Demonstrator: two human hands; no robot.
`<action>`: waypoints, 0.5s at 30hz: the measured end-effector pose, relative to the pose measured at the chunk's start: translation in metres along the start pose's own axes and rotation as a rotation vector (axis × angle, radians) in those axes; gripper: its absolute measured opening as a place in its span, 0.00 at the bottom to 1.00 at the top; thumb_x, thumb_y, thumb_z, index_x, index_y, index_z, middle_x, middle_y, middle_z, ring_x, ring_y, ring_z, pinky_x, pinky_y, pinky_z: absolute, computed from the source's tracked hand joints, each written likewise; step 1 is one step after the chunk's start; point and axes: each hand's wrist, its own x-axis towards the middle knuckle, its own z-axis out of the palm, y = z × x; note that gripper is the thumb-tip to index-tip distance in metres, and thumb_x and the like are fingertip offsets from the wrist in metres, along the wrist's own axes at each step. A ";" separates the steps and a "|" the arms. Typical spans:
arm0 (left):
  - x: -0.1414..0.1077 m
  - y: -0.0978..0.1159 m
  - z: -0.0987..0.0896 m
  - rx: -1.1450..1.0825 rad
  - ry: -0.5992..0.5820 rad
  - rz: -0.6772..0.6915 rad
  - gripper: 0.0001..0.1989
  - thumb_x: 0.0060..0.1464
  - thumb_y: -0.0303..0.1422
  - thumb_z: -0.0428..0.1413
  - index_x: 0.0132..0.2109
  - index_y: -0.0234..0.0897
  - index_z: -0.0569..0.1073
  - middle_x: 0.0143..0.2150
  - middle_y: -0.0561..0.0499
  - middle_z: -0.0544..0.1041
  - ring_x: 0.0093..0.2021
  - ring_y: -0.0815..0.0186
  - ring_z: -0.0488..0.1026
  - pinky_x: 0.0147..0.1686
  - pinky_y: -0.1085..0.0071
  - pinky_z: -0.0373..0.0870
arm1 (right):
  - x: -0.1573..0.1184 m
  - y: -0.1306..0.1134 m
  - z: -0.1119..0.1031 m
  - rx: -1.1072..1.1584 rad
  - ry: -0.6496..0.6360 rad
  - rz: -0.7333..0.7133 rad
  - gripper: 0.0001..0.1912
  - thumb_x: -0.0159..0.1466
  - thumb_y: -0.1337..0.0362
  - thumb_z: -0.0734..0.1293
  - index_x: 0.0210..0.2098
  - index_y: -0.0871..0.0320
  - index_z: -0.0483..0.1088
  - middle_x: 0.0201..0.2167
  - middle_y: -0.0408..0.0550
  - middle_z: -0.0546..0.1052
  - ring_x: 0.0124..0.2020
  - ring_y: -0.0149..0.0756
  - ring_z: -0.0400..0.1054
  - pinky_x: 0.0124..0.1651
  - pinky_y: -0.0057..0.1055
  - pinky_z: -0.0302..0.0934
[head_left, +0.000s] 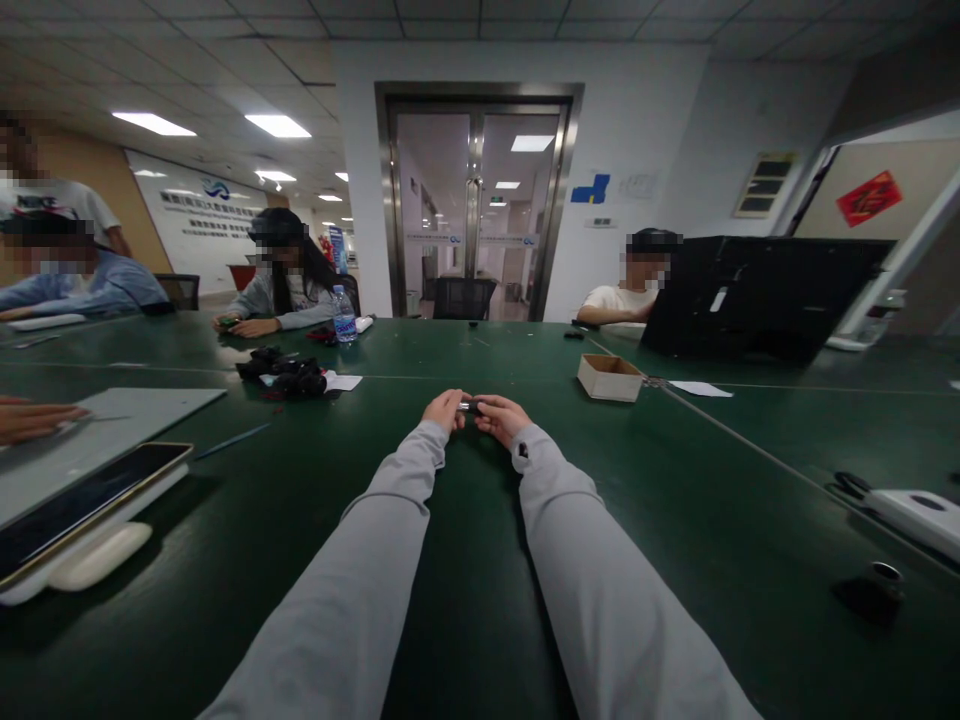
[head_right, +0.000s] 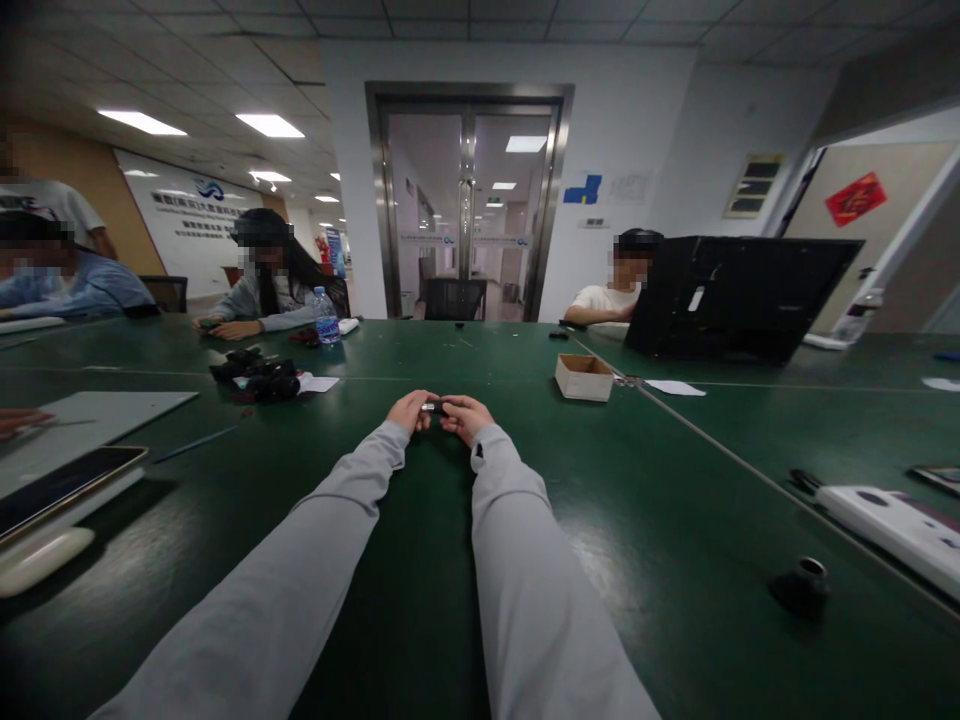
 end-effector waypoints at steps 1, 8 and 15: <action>-0.001 0.002 0.000 -0.022 0.010 -0.003 0.15 0.53 0.38 0.44 0.38 0.31 0.69 0.12 0.57 0.63 0.11 0.75 0.58 0.13 0.80 0.52 | 0.000 0.000 0.000 -0.002 0.003 0.000 0.07 0.55 0.79 0.63 0.32 0.64 0.67 0.20 0.48 0.73 0.18 0.29 0.67 0.22 0.23 0.64; -0.005 0.013 0.000 -0.091 0.061 -0.046 0.10 0.49 0.35 0.51 0.31 0.31 0.69 0.15 0.56 0.65 0.13 0.77 0.58 0.15 0.80 0.53 | 0.000 0.001 0.001 -0.030 0.004 0.006 0.08 0.55 0.79 0.64 0.32 0.63 0.65 0.18 0.47 0.72 0.19 0.30 0.68 0.24 0.24 0.65; -0.007 0.019 -0.001 -0.185 0.024 -0.106 0.13 0.44 0.36 0.56 0.36 0.31 0.70 0.19 0.56 0.67 0.16 0.77 0.60 0.15 0.80 0.54 | 0.000 0.001 0.004 -0.100 0.005 -0.006 0.12 0.52 0.76 0.68 0.32 0.61 0.62 0.19 0.44 0.72 0.21 0.31 0.69 0.25 0.25 0.66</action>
